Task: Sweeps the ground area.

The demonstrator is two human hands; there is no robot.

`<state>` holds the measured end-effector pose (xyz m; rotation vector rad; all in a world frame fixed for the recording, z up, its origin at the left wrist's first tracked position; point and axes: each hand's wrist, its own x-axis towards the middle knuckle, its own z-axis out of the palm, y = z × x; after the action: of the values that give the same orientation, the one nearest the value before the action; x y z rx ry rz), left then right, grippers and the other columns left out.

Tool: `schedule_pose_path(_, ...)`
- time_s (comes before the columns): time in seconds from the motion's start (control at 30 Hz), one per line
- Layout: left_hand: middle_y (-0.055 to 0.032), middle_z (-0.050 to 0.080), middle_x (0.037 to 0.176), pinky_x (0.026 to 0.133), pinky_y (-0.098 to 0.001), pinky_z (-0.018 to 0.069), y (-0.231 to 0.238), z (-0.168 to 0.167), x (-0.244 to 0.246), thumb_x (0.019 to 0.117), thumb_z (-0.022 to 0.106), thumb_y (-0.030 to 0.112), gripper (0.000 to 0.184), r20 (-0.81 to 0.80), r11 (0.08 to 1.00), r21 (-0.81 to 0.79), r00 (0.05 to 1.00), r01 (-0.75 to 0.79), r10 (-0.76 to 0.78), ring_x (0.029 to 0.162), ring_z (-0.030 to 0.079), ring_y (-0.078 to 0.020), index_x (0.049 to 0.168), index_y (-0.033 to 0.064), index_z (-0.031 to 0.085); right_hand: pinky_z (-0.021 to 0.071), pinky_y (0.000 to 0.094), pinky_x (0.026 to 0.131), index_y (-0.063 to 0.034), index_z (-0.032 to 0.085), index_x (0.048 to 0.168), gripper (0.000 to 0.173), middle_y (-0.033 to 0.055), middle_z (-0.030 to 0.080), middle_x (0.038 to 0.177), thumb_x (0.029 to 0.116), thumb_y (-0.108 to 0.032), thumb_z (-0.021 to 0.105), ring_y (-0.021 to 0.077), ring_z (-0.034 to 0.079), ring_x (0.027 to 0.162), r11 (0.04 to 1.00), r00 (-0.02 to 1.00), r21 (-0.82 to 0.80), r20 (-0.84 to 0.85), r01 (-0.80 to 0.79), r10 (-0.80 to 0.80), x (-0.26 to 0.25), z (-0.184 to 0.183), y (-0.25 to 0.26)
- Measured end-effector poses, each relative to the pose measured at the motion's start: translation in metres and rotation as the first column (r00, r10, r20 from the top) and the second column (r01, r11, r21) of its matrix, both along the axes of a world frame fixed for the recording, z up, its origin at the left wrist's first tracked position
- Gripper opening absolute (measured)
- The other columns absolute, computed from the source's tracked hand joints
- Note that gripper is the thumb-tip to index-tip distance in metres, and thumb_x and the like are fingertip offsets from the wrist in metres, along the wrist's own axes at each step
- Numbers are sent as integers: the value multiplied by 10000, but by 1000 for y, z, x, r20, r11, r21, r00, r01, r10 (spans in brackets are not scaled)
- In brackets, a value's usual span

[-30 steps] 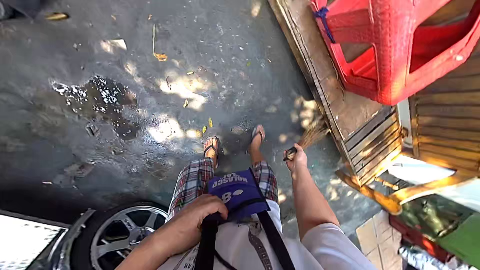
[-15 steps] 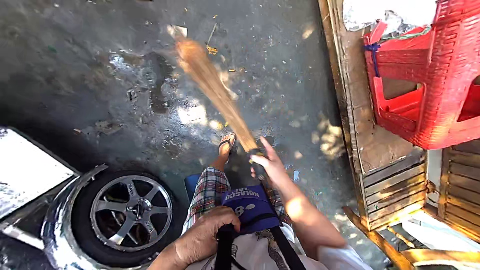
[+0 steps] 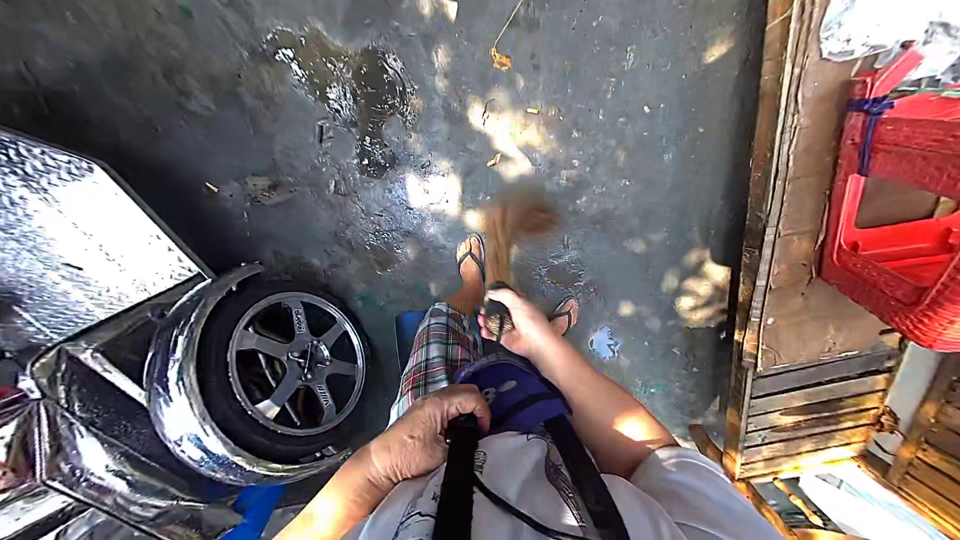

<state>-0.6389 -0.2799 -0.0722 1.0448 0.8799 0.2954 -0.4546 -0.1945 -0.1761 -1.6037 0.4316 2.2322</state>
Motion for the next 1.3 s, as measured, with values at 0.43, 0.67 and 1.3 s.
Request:
schedule_pose_path(0.43,23,706,940,918,-324,525,36,-1,-83,856,698,186,55,53,988,50,988,-145,142,1006,648,-108,883,149,728,552,338,517,-154,362,1474,411,109,590,830,1089,-259,457,206,618,614,978,855,208,503,20,-125,77,8,74)
schedule_pose_path(0.67,-24,705,936,905,-345,524,39,7,-108,838,717,182,107,64,956,31,955,-293,290,988,645,-123,876,83,728,560,383,535,-196,341,1544,543,138,613,871,1046,-245,552,245,629,633,917,890,137,331,-374,313,-25,-20,122)
schedule_pose_path(1.3,-23,706,959,987,-372,508,140,28,-15,921,683,252,148,-20,857,-19,857,-515,514,1027,652,-135,879,111,696,572,420,557,-260,229,1627,713,186,618,1028,1025,-243,611,265,627,650,836,844,171,244,-522,477,0,-38,254)
